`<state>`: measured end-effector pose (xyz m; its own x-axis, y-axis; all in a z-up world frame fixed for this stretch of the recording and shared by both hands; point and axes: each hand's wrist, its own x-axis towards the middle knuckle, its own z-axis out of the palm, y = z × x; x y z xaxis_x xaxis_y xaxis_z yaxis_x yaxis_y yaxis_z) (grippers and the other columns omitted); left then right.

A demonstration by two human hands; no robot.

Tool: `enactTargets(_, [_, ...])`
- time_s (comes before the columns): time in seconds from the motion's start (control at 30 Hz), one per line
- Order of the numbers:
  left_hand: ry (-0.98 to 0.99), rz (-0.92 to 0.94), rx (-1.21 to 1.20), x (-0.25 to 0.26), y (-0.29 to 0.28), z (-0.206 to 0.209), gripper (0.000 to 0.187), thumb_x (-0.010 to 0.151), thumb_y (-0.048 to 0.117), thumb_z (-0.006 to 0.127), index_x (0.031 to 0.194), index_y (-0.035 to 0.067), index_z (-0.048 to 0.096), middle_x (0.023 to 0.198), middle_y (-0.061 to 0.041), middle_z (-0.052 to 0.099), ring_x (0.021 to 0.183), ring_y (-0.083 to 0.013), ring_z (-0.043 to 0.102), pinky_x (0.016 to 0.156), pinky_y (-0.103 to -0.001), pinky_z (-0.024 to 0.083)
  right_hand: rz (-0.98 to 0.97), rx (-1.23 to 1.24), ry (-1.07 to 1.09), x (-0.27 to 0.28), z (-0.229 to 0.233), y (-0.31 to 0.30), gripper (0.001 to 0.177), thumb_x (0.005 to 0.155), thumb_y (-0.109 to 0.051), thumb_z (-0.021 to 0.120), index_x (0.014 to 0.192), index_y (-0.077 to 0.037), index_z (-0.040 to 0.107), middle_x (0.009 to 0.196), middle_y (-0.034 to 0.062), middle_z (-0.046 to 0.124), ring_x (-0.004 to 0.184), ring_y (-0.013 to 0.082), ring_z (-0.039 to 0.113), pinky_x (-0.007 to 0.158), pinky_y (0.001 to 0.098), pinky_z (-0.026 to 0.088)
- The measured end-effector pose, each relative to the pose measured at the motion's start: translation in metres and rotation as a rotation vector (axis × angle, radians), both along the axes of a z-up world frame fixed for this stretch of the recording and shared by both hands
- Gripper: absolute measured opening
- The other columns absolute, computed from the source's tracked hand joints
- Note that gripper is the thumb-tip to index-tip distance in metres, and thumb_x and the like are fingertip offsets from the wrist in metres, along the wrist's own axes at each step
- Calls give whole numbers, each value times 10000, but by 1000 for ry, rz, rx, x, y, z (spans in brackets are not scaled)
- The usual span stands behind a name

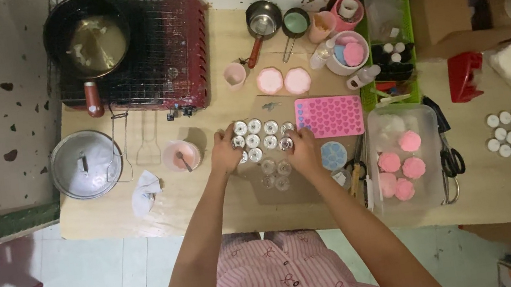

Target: The recorder is making small scented candles by preparing wicks, melting wax on a portable stove, and pouring it into molds.

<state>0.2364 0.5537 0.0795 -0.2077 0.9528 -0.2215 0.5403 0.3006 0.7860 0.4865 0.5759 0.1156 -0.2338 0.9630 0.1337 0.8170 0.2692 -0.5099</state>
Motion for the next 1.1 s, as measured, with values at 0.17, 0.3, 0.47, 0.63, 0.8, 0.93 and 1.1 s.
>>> enactTargets(0.17, [18, -10, 16, -1, -1, -16, 789, 740, 109, 657, 1500, 207, 471, 1296, -217, 511, 1184, -411, 560, 1029, -457, 478, 62, -37, -133, 0, 0, 2, 507, 673, -50, 751, 1180, -70, 737, 1054, 186, 624, 1021, 378, 593, 879, 490, 500])
enactTargets(0.3, [-2, 7, 24, -2, -1, -18, 713, 770, 120, 627, 1470, 203, 529, 1306, -218, 524, 1188, -405, 570, 1047, -451, 478, 108, -87, -148, -7, 16, 1, 487, 688, -77, 756, 1170, -146, 754, 1068, 146, 634, 1057, 342, 611, 902, 483, 509])
enactTargets(0.47, [-57, 1, 25, -3, -4, -6, 703, 765, 102, 610, 1461, 177, 539, 1286, -227, 528, 1178, -412, 572, 1045, -443, 474, 103, -118, -154, -11, 12, 0, 455, 718, -83, 764, 1170, -129, 757, 1101, 168, 631, 1057, 368, 613, 876, 506, 501])
enactTargets(0.63, [-33, 126, 149, -6, -14, -9, 563, 796, 90, 635, 1358, 73, 601, 1279, -248, 556, 1172, -424, 568, 1031, -477, 462, -110, -189, -68, -4, -24, -13, 187, 796, -59, 727, 976, -100, 752, 969, 128, 714, 960, 342, 672, 870, 475, 532])
enactTargets(0.8, [-6, 177, 208, 3, -44, 4, 392, 889, 109, 654, 1278, 59, 653, 1183, -217, 616, 1039, -377, 624, 907, -462, 516, -89, -36, 137, 7, -15, -29, 142, 789, -24, 676, 918, -70, 713, 841, 124, 676, 874, 324, 681, 867, 453, 533])
enactTargets(0.93, [-253, 242, 196, 7, -88, 71, 331, 930, 89, 643, 1258, 43, 639, 1143, -149, 614, 888, -232, 657, 728, -337, 570, -477, -98, 287, 50, 19, -44, 234, 923, -245, 745, 1056, -55, 712, 974, 133, 698, 943, 332, 674, 857, 454, 511])
enactTargets(1.1, [-290, 296, 135, 8, -127, 86, 321, 890, 50, 624, 1206, 46, 678, 1095, -101, 647, 838, -199, 645, 719, -329, 556, -470, -94, -240, 90, 27, -43, 602, 787, -366, 809, 1216, 20, 639, 1236, 244, 586, 1174, 424, 539, 959, 510, 462])
